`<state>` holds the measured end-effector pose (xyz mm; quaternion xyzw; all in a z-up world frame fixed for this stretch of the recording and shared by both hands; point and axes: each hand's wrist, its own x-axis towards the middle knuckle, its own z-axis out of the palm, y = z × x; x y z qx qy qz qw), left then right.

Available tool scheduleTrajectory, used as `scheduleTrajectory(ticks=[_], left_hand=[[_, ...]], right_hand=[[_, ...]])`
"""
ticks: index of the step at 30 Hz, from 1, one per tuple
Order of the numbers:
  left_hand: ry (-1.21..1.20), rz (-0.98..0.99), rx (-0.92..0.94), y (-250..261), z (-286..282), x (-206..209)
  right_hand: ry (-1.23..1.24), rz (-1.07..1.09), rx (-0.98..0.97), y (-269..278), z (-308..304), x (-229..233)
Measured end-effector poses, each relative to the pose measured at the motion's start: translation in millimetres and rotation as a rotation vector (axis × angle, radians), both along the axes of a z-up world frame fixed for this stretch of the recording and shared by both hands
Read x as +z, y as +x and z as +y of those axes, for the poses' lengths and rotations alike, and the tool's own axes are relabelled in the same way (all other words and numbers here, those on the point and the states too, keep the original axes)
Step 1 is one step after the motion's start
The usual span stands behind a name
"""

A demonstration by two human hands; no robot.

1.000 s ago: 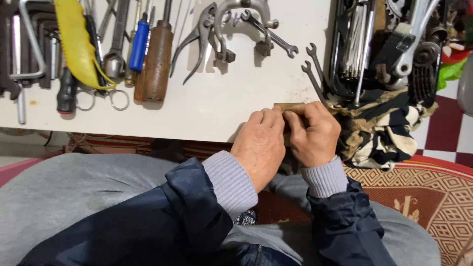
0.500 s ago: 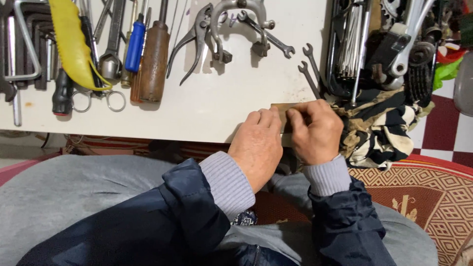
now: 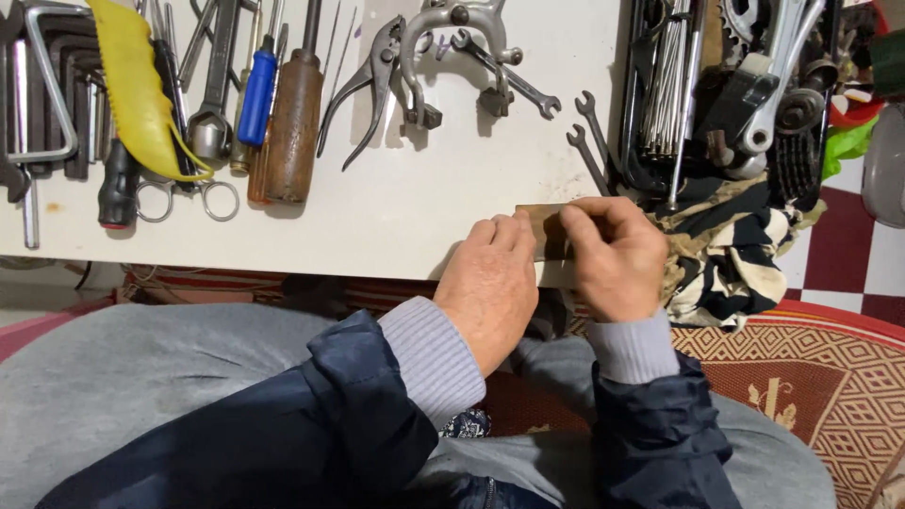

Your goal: The person sits on the floor and cleans a small metal bicycle part by rubbing it with a sanding block. They then wipe the part with a cloth and proceed to clean a larger bicycle brake caliper assembly with the same cloth.

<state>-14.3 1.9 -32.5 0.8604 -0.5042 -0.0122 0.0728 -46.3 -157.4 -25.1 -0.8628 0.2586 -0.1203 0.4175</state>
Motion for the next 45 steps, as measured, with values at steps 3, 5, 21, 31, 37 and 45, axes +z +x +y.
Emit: scheduleTrajectory(ticks=[3,5,21,31,37,45], left_hand=[[-0.058,0.033,0.036,1.3,2.7,3.0],[-0.202,0.037,0.046,4.9,4.2,1.0],[-0.884,1.194,0.393,36.9,-7.8,57.7],[-0.953,1.124,0.407,40.6,-10.4,51.7],[-0.962,1.128,0.413,40.5,-13.2,51.8],[-0.983,1.1,0.428,38.0,-17.1,53.2]], right_hand=[[0.573,-0.114,-0.155,1.9,4.8,19.8],[0.851,-0.163,-0.112,-3.4,-6.7,19.2],[1.482,-0.192,-0.066,-13.8,-6.3,23.0],[1.55,-0.188,-0.067,-9.7,5.3,33.5],[1.53,-0.187,-0.066,-11.4,-3.1,26.7],[1.485,-0.182,-0.086,-9.0,-6.2,32.3]])
